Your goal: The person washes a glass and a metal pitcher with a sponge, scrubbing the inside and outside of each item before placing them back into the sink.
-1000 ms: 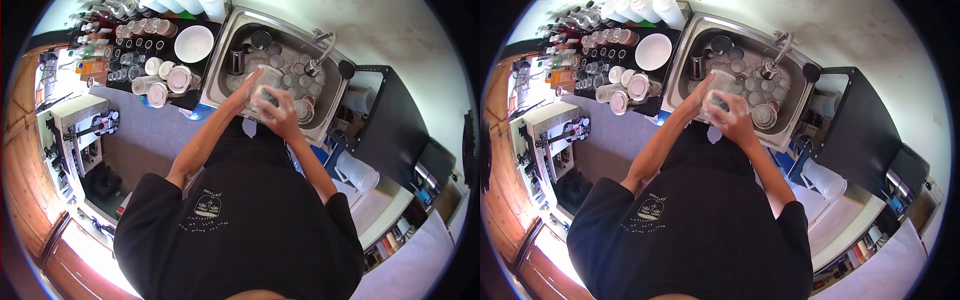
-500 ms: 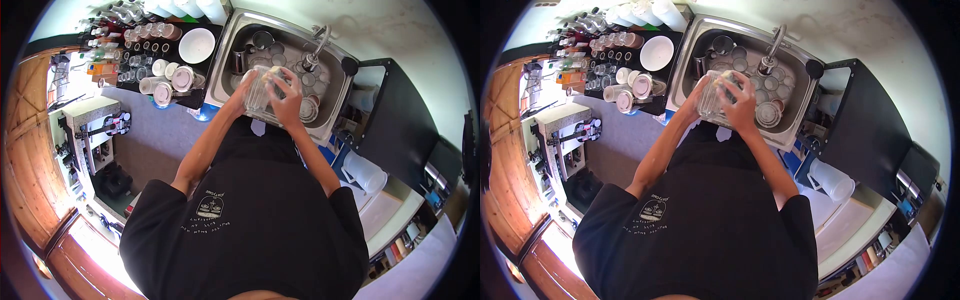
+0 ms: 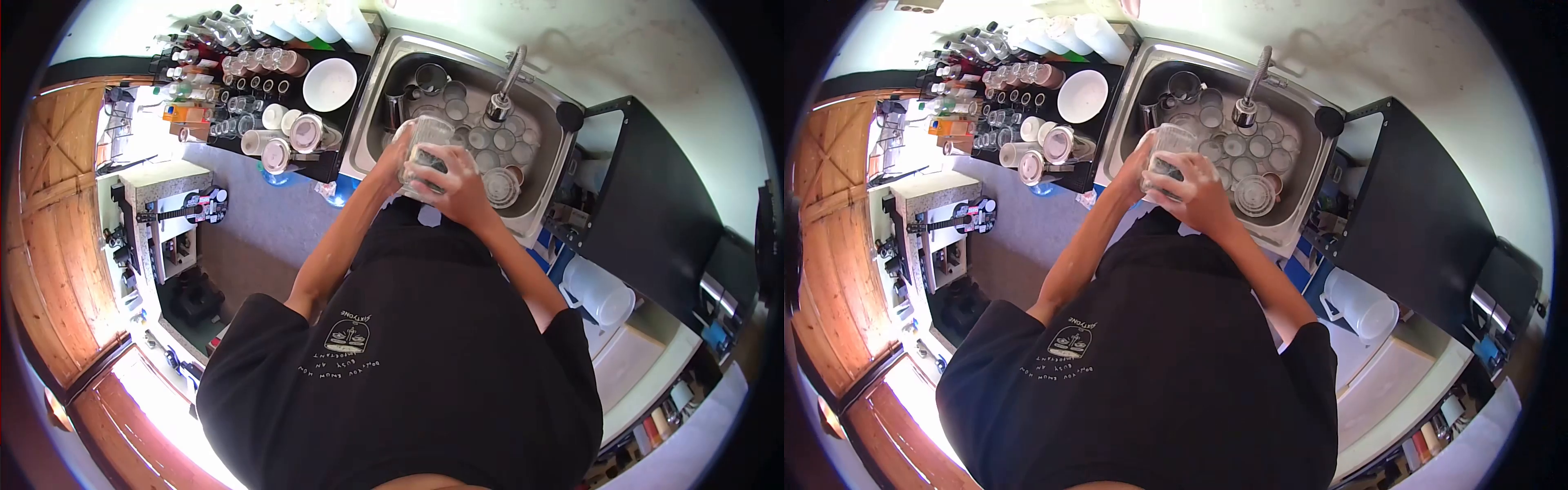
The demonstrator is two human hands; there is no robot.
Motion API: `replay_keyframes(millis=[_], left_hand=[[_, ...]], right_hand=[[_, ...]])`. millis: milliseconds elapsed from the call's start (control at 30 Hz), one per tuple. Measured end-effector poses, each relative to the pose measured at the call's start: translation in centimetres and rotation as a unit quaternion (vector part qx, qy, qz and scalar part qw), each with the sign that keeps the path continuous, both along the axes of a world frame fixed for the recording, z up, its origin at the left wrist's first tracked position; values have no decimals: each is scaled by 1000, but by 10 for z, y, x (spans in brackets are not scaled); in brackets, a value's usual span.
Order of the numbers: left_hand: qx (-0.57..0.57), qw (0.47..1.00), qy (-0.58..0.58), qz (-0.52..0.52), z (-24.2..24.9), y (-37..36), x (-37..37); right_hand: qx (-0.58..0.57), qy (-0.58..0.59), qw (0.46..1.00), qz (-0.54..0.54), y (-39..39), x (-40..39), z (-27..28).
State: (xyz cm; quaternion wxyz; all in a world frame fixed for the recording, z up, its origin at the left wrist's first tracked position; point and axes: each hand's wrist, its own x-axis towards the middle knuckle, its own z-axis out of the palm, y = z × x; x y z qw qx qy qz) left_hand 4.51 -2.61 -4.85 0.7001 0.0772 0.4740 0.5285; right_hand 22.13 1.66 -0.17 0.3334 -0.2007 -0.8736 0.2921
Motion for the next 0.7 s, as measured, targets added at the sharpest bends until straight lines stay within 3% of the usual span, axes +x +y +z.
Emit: replay_keyframes(millis=[100, 200, 333, 433, 533, 633, 700], left_hand=[[-1, 998, -60, 0, -3, 4, 5], [-24, 999, -41, -18, -1, 8, 16], [-24, 998, -45, -28, 12, 10, 32], [-36, 998, 7, -55, 15, 10, 44], [-23, 999, -5, -42, 15, 10, 57], [-11, 998, -32, -44, 16, 11, 60], [-33, 998, 17, -48, 16, 15, 63]], right_hand=[[-59, 34, 992, -104, 22, 4, -13], [-60, 35, 991, -111, 21, 11, -8], [-6, 24, 1000, -3, 8, 28, 2], [-95, 61, 987, -115, 34, 38, -15], [-48, 54, 984, -161, 38, 43, -12], [13, 37, 998, -45, 16, 60, 6], [12, 40, 999, -23, 20, 65, 4]])
